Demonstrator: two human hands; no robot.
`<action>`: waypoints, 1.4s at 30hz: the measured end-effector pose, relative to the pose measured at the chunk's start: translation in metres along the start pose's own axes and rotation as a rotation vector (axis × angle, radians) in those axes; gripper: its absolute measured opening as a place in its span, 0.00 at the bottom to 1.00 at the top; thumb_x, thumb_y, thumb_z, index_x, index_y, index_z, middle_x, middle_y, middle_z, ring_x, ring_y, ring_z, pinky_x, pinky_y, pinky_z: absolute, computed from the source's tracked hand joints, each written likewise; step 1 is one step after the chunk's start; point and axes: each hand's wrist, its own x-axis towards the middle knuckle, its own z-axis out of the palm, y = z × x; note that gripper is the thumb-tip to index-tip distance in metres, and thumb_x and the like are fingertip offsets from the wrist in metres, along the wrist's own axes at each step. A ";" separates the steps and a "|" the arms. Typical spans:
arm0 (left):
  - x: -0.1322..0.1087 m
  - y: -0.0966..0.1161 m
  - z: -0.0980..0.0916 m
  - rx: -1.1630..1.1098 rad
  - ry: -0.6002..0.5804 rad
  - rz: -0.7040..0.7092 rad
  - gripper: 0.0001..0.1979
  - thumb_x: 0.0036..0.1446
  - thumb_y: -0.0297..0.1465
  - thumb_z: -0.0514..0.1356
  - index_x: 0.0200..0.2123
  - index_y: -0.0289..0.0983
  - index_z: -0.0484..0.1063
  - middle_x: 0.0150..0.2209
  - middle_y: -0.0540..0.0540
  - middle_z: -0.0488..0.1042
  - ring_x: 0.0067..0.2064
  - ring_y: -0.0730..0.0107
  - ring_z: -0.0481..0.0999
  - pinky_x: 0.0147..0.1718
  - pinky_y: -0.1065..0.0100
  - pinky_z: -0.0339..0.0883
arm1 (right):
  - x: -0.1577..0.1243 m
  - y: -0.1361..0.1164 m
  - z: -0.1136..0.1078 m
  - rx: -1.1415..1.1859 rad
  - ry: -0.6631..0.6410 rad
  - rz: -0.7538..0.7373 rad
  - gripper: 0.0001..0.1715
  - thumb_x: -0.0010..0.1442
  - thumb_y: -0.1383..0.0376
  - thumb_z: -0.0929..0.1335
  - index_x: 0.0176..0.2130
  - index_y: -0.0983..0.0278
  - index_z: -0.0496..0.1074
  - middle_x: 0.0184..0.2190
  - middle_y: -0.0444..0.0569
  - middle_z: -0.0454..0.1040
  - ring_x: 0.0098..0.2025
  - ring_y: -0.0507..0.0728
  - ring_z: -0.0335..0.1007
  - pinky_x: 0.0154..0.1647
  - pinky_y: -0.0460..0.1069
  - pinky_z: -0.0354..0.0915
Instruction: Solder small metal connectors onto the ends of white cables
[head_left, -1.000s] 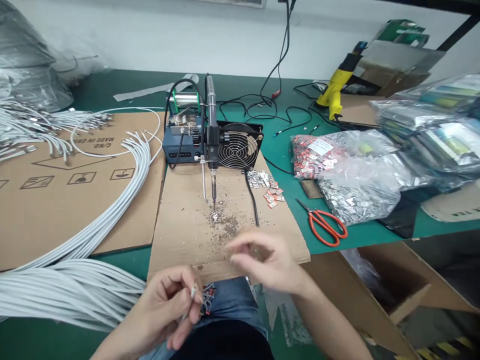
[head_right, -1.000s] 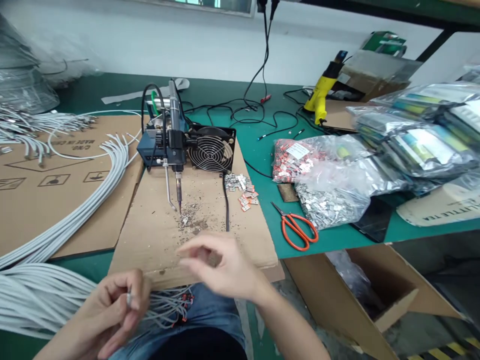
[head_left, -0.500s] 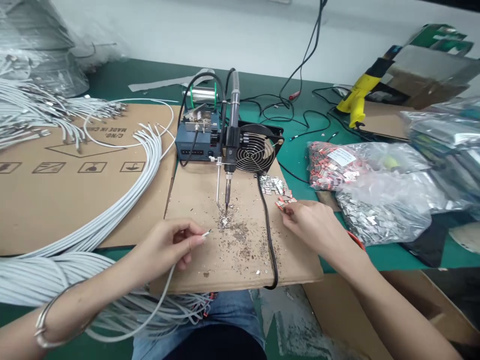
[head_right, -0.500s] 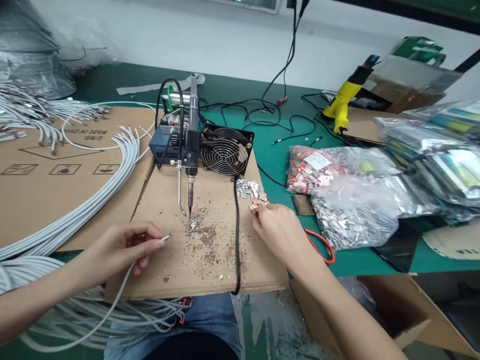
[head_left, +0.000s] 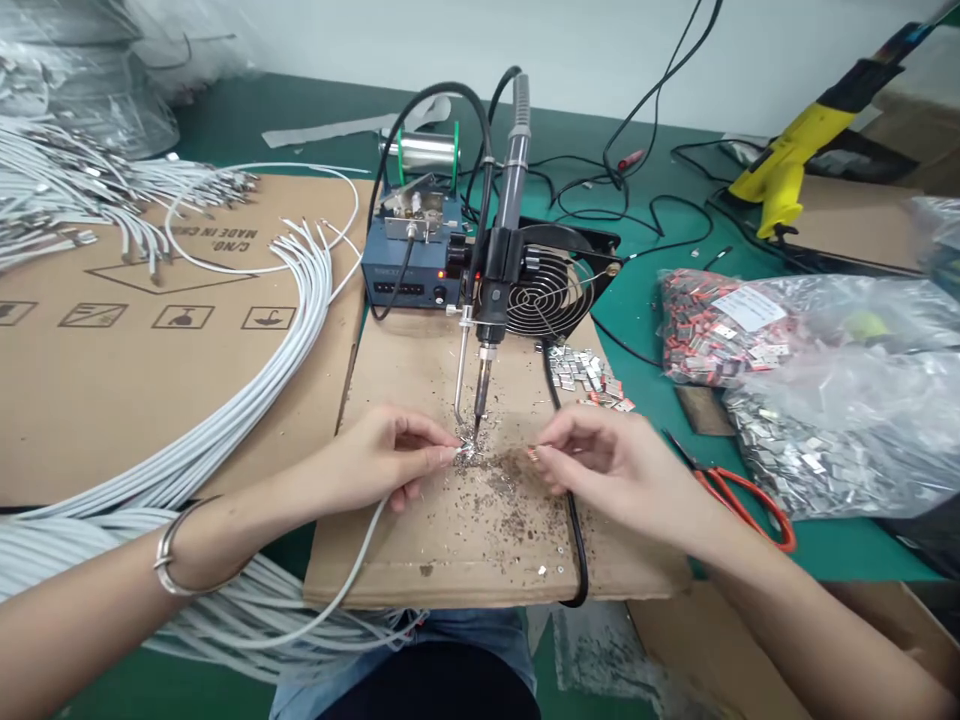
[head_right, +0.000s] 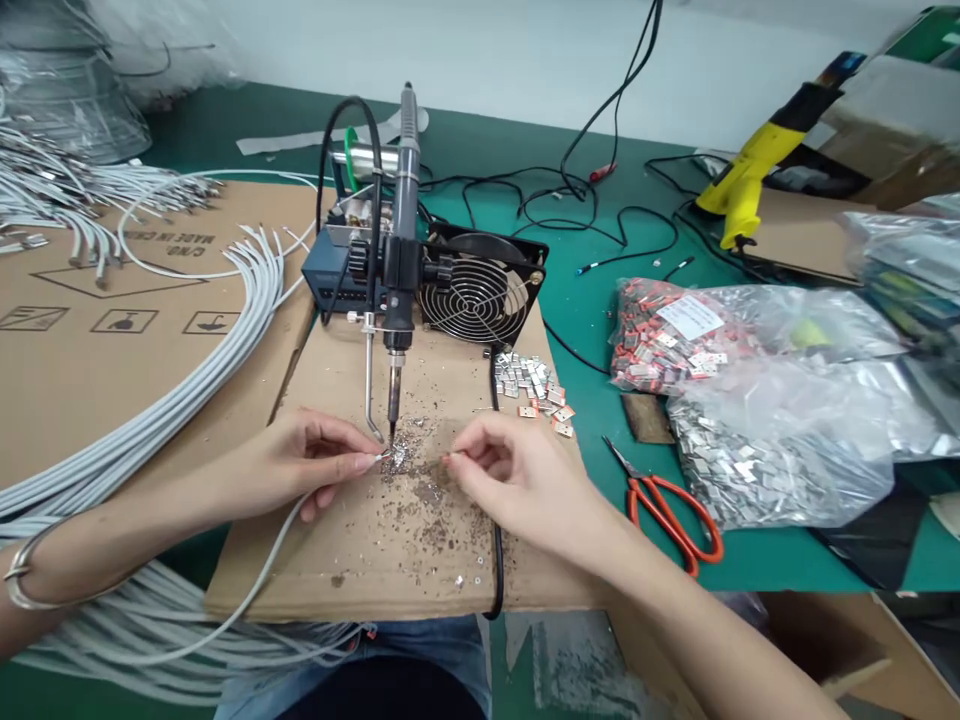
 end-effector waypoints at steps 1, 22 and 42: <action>0.000 0.000 0.000 -0.008 -0.008 0.003 0.06 0.50 0.27 0.59 0.30 0.31 0.75 0.10 0.56 0.65 0.11 0.79 0.63 0.10 0.79 0.58 | 0.006 -0.001 0.008 0.141 -0.049 0.078 0.05 0.53 0.64 0.68 0.29 0.64 0.68 0.22 0.46 0.72 0.22 0.52 0.69 0.20 0.46 0.67; 0.002 0.011 -0.002 -0.009 -0.081 0.078 0.08 0.52 0.26 0.57 0.27 0.33 0.77 0.18 0.55 0.66 0.16 0.83 0.57 0.11 0.80 0.53 | 0.030 0.004 0.030 0.752 -0.116 0.369 0.08 0.46 0.68 0.75 0.29 0.67 0.74 0.21 0.45 0.77 0.23 0.49 0.75 0.25 0.41 0.73; 0.002 0.008 -0.001 -0.143 -0.099 -0.004 0.06 0.52 0.28 0.59 0.25 0.33 0.74 0.11 0.60 0.59 0.12 0.85 0.55 0.08 0.84 0.51 | 0.028 0.004 0.028 0.732 -0.135 0.310 0.05 0.49 0.69 0.73 0.30 0.66 0.74 0.24 0.45 0.79 0.20 0.46 0.71 0.21 0.40 0.70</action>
